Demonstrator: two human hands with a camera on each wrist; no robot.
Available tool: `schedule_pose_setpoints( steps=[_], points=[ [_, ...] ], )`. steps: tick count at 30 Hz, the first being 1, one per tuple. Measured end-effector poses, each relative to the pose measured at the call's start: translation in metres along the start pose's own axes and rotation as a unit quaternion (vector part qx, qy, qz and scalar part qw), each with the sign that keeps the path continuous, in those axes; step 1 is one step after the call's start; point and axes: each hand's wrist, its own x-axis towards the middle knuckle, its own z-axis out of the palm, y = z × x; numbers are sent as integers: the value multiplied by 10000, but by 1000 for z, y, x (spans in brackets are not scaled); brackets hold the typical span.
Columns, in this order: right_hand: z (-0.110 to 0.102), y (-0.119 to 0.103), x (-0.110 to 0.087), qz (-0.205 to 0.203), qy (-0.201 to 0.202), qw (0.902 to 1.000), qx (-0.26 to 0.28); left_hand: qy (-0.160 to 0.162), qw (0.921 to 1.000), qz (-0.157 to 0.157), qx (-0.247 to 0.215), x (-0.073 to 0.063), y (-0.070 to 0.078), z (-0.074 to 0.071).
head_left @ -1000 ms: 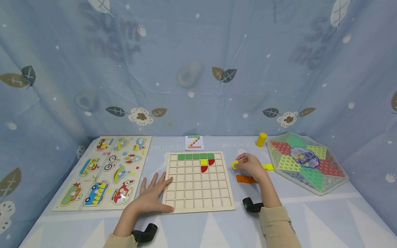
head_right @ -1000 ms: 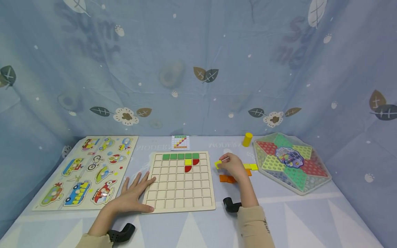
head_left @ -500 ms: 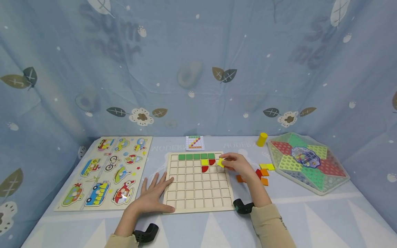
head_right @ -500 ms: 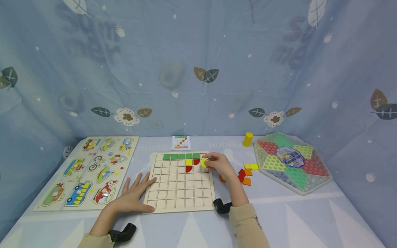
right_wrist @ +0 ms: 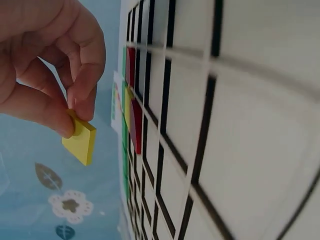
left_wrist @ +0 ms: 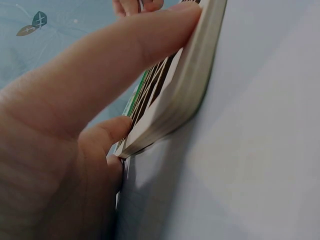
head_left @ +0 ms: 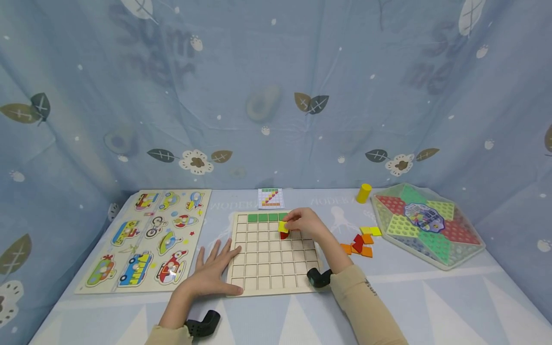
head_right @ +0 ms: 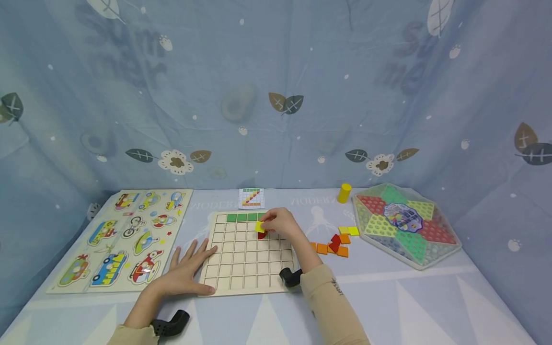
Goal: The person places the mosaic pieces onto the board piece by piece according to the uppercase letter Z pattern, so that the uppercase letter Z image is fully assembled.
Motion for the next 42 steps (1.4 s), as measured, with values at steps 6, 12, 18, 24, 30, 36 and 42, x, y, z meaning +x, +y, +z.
schedule_pose_setpoints(
  steps=[6,12,18,24,30,36,42],
  points=[
    [14,-8,14,153,-297,9990,-289,8,10000,-23,-16,-1,1,0],
    [23,-9,19,28,-257,9913,-1294,-11,10000,-34,-67,-1,1,0],
    [26,-11,17,-143,-219,9796,-1992,-24,10000,-48,-43,0,1,-1],
    [28,-11,17,-120,-201,9751,-2204,-30,10000,-56,-69,-1,2,-1],
    [32,-8,15,-362,-349,9719,-2300,-32,10000,-68,-4,-1,2,-2],
    [27,-4,11,-653,-1,9802,-1871,-40,10000,-44,-43,0,3,-1],
    [15,1,4,-585,219,9920,-1096,-14,10000,-35,-85,-2,2,-1]
  ],
)
